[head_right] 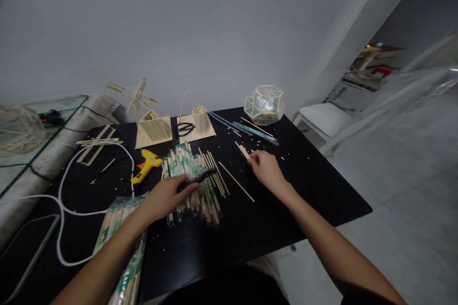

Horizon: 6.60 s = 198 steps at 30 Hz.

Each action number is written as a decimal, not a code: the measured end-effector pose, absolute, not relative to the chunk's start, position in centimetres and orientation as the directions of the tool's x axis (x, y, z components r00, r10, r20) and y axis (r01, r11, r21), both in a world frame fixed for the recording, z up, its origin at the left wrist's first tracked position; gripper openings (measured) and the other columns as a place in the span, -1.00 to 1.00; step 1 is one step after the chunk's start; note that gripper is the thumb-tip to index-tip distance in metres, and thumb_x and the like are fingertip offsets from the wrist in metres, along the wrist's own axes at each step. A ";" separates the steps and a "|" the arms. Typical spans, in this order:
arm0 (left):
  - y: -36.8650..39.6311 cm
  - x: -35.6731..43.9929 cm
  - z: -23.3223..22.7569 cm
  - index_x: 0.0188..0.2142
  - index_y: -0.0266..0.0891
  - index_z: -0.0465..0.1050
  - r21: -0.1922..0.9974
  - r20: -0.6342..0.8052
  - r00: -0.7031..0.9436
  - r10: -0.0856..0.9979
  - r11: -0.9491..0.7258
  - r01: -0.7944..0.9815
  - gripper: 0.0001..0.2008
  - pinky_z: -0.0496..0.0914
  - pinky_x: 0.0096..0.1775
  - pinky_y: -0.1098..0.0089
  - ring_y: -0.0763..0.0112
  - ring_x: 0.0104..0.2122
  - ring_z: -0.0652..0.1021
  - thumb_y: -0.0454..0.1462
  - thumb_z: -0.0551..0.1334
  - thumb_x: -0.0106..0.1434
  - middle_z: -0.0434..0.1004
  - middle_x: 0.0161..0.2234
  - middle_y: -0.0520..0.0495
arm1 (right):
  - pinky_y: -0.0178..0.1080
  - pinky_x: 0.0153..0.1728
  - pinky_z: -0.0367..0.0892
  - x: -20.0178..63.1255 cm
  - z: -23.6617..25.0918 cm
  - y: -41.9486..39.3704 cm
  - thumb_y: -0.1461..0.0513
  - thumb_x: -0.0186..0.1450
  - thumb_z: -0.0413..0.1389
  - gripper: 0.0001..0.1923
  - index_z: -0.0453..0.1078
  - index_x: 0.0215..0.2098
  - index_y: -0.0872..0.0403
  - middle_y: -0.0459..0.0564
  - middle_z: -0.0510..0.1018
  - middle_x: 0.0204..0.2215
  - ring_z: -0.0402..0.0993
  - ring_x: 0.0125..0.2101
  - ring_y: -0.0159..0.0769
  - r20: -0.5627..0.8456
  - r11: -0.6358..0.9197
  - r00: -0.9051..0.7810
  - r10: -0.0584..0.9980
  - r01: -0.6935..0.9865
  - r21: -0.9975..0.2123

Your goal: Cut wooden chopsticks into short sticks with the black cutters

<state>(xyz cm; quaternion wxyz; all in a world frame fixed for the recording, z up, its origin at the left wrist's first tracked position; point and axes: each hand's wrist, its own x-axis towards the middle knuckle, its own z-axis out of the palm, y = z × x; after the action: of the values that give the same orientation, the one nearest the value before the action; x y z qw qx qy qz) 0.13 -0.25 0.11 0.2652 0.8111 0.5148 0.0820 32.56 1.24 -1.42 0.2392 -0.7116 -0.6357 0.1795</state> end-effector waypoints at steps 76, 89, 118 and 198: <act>-0.2 0.1 -0.2 -0.41 -0.16 0.33 0.515 -0.130 0.462 0.877 -0.338 0.787 -0.44 0.19 -0.36 0.32 0.26 -0.42 0.48 0.22 -0.03 0.39 0.47 -0.46 -0.04 | -0.25 -0.22 0.30 31.3 -2.3 1.5 0.32 0.37 0.18 -0.93 0.52 -0.25 0.15 0.11 0.64 -0.26 0.57 -0.25 -0.17 -0.010 -0.090 0.091 0.996 0.950 -0.298; -0.2 0.0 -0.4 -0.41 -0.16 0.33 0.515 -0.118 0.458 0.881 -0.340 0.787 -0.46 0.21 -0.36 0.32 0.26 -0.43 0.49 0.20 -0.02 0.39 0.47 -0.48 -0.04 | -0.26 -0.17 0.31 28.2 -2.9 -0.7 0.31 0.38 0.16 -0.90 0.53 -0.18 0.12 0.06 0.60 -0.27 0.52 -0.25 -0.20 0.069 0.055 -0.031 0.997 0.922 -0.382; -0.2 0.1 0.0 -0.39 -0.18 0.35 0.511 -0.133 0.464 0.876 -0.341 0.789 -0.45 0.24 -0.33 0.31 0.23 -0.40 0.51 0.20 -0.04 0.40 0.52 -0.43 -0.09 | -0.27 -0.18 0.28 30.6 -1.3 1.4 0.29 0.39 0.16 -0.90 0.54 -0.24 0.12 0.07 0.60 -0.26 0.52 -0.25 -0.21 0.085 0.042 -0.015 0.996 0.942 -0.333; -0.2 0.1 -0.1 -0.41 -0.16 0.32 0.497 -0.140 0.450 0.882 -0.330 0.803 -0.46 0.21 -0.34 0.32 0.24 -0.41 0.50 0.20 -0.03 0.39 0.48 -0.46 -0.05 | -0.13 -0.20 0.40 36.0 -3.8 1.2 0.25 0.36 0.11 -0.88 0.46 -0.33 0.06 0.07 0.55 -0.33 0.52 -0.30 -0.13 0.234 0.167 -0.061 0.970 0.871 -0.463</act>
<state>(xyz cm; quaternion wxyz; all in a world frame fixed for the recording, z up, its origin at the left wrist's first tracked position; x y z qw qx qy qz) 0.10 -0.22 -0.08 0.2567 0.8117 0.5188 0.0775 35.99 1.16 -3.78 0.2501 -0.6379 -0.7216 0.0994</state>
